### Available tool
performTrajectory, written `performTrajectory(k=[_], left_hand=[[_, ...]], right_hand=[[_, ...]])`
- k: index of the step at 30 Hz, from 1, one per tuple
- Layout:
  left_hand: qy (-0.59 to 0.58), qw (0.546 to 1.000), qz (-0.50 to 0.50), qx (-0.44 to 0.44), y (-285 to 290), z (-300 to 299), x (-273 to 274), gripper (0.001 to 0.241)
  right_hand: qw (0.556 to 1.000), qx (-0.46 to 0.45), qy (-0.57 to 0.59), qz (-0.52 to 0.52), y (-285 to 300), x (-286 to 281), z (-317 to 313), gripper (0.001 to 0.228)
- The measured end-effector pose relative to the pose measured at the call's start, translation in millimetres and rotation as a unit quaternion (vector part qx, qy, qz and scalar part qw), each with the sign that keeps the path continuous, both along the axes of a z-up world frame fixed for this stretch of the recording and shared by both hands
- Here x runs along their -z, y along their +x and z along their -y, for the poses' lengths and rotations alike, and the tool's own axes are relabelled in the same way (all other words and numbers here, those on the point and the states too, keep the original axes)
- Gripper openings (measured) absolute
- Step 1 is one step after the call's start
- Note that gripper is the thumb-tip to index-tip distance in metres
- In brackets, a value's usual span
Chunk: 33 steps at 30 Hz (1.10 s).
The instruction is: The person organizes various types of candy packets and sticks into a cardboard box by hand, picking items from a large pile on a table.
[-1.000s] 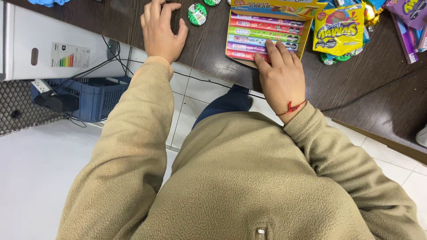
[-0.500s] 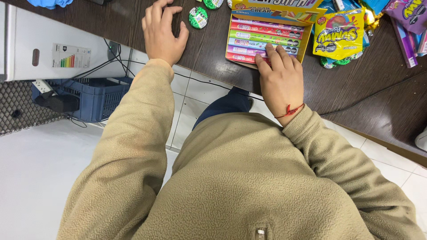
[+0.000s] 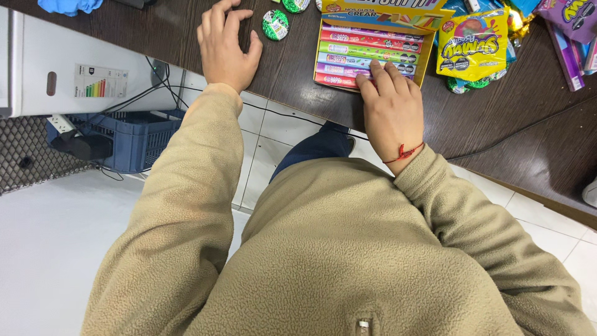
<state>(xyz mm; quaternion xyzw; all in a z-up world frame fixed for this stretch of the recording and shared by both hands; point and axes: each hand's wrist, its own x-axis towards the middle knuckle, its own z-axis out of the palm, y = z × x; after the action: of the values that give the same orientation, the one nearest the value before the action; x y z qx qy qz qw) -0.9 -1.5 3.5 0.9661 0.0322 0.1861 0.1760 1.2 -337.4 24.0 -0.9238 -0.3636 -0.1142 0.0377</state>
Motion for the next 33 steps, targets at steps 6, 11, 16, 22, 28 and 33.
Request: performTrajectory(k=[6, 11, 16, 22, 28, 33], left_hand=[[0.0, 1.0, 0.001, -0.001, 0, 0, 0, 0.026], [0.001, 1.0, 0.002, -0.002, 0, 0, 0, 0.025], [0.003, 1.0, 0.005, 0.0, 0, 0, 0, 0.025], [-0.004, 1.0, 0.003, -0.001, 0, 1, -1, 0.027], [-0.012, 1.0, 0.011, 0.006, 0, -3, 3, 0.024], [-0.015, 1.0, 0.014, 0.003, 0, -4, 3, 0.023]], right_hand=[[1.0, 0.0, 0.025, 0.001, -1, -7, -2, 0.032], [0.999, 0.017, 0.048, -0.019, -3, 1, -1, 0.017], [1.0, 0.022, 0.019, -0.005, -2, 0, -3, 0.027], [0.999, 0.028, 0.012, 0.012, -2, 1, -5, 0.031], [0.999, 0.033, 0.014, 0.017, -2, -2, -7, 0.04], [0.999, 0.031, 0.038, -0.007, -3, -4, -8, 0.04]])
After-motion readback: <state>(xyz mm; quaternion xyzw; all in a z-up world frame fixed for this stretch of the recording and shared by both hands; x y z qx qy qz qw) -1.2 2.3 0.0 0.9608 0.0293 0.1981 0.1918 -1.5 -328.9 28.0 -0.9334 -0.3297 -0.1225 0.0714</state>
